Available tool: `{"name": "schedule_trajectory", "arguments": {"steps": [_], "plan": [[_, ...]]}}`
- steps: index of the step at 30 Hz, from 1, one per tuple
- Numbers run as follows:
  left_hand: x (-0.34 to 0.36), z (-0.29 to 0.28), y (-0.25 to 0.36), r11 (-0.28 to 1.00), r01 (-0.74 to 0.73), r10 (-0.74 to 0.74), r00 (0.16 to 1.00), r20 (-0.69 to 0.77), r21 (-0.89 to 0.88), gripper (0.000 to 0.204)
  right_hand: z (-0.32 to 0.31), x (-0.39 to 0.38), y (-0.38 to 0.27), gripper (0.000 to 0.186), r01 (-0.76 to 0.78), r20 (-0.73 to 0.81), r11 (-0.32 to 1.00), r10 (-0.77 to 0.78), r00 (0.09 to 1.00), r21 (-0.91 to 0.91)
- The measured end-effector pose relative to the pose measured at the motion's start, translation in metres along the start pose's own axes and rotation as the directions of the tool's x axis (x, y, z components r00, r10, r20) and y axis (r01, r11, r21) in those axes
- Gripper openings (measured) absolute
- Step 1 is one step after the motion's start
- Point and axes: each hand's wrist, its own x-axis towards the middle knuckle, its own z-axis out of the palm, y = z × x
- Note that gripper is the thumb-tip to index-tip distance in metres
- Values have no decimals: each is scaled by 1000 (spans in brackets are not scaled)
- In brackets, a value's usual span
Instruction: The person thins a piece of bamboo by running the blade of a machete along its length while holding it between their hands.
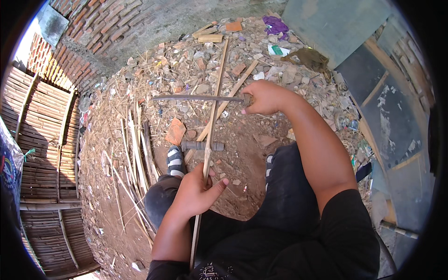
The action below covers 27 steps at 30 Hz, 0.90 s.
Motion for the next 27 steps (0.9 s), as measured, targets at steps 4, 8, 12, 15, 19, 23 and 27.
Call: {"name": "schedule_trajectory", "arguments": {"steps": [4,8,12,15,19,23,27], "plan": [[-2,-2,9,997,71,-71,997,3,23,41,-3,-8,-10,55,40,106,999,-42,993,29],[0,-2,-1,999,16,-15,999,-34,30,44,-9,2,5,59,-185,-103,982,180,978,-34],[-2,0,-9,993,45,-45,999,5,-108,40,0,1,-9,58,-23,26,999,23,999,-25],[-2,-5,10,983,177,-173,981,89,-37,44,-2,-10,-19,56,61,135,998,-61,989,2],[-1,-2,5,987,134,-130,990,54,-93,46,-6,1,7,57,-127,-47,992,126,991,-18],[-1,-1,0,979,109,-102,993,51,-171,47,-2,0,-1,58,-61,-25,997,60,998,-55],[0,-3,2,980,141,-134,989,57,-139,37,-4,-8,-23,57,86,155,996,-81,985,-21]]}}
